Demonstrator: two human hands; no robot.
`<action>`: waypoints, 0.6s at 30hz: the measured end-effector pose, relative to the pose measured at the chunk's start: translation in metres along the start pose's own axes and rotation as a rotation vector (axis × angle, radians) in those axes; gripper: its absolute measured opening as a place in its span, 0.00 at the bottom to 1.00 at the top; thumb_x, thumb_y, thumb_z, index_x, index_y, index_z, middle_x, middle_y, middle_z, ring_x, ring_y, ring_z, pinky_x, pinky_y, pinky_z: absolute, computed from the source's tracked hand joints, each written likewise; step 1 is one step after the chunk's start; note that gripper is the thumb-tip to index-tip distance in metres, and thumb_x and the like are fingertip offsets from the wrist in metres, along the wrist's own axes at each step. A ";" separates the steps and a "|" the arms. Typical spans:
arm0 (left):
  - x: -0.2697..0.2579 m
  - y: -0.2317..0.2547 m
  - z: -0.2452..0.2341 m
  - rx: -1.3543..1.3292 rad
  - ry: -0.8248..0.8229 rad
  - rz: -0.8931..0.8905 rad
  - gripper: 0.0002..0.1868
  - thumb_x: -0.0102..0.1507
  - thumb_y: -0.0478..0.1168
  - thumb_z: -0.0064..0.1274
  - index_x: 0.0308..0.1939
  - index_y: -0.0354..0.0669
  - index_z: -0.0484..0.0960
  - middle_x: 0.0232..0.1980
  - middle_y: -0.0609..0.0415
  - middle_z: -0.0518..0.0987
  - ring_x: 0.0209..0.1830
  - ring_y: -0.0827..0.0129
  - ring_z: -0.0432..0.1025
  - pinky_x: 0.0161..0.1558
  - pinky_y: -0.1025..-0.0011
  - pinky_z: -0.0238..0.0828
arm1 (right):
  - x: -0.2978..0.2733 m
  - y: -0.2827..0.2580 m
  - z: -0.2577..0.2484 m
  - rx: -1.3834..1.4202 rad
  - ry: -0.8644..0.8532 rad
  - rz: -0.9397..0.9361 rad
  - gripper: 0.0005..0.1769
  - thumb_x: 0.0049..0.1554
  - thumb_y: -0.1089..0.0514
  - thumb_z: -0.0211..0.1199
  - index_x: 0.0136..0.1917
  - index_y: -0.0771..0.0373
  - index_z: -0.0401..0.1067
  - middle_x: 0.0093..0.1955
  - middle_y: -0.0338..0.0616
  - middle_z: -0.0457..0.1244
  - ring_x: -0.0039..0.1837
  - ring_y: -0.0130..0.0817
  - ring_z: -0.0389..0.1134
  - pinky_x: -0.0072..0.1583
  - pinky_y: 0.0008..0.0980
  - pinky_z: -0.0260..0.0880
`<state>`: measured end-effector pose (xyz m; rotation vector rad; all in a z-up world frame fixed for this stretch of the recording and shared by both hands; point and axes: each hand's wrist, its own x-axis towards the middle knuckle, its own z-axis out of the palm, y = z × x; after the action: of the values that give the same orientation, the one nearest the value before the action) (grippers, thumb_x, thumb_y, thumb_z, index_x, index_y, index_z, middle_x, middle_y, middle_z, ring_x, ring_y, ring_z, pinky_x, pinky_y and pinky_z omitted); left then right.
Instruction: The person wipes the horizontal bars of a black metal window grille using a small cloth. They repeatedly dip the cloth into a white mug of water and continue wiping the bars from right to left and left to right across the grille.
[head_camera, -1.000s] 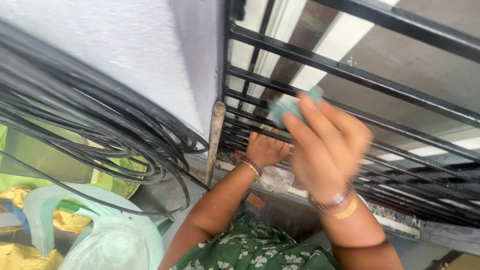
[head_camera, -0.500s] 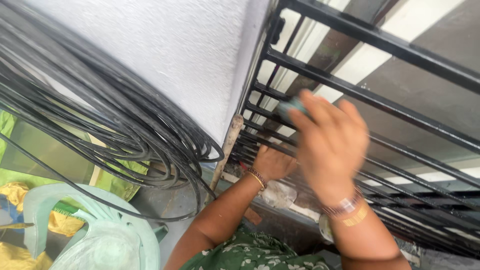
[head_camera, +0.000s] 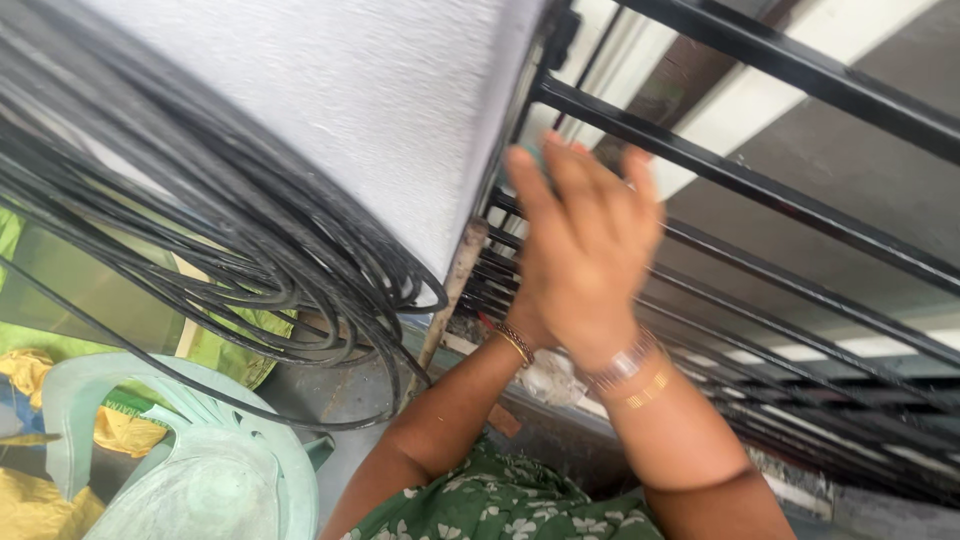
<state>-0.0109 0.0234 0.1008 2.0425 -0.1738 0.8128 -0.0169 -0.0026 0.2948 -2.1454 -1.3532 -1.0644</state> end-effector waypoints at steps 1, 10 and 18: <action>0.002 0.008 -0.001 0.141 -0.020 -0.025 0.34 0.77 0.53 0.39 0.81 0.41 0.52 0.79 0.48 0.62 0.78 0.61 0.61 0.75 0.61 0.60 | 0.005 -0.004 0.003 -0.004 0.000 -0.007 0.22 0.62 0.66 0.63 0.69 0.58 0.75 0.69 0.44 0.65 0.70 0.39 0.67 0.80 0.48 0.50; -0.022 -0.007 0.025 0.558 0.031 0.103 0.19 0.69 0.53 0.48 0.59 0.51 0.74 0.56 0.55 0.76 0.56 0.63 0.73 0.58 0.59 0.65 | -0.028 0.035 -0.042 -0.152 0.013 -0.003 0.18 0.63 0.63 0.64 0.67 0.58 0.76 0.66 0.43 0.68 0.69 0.36 0.68 0.78 0.52 0.42; -0.038 -0.032 0.050 0.575 0.123 0.210 0.12 0.61 0.51 0.51 0.31 0.49 0.81 0.40 0.54 0.81 0.42 0.57 0.74 0.47 0.56 0.63 | -0.132 0.137 -0.110 -0.562 0.177 0.033 0.14 0.64 0.62 0.69 0.62 0.51 0.80 0.62 0.36 0.73 0.65 0.39 0.68 0.79 0.50 0.38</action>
<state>-0.0028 -0.0041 0.0368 2.5257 -0.0917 1.2233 0.0282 -0.2166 0.2726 -2.3562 -1.0138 -1.7354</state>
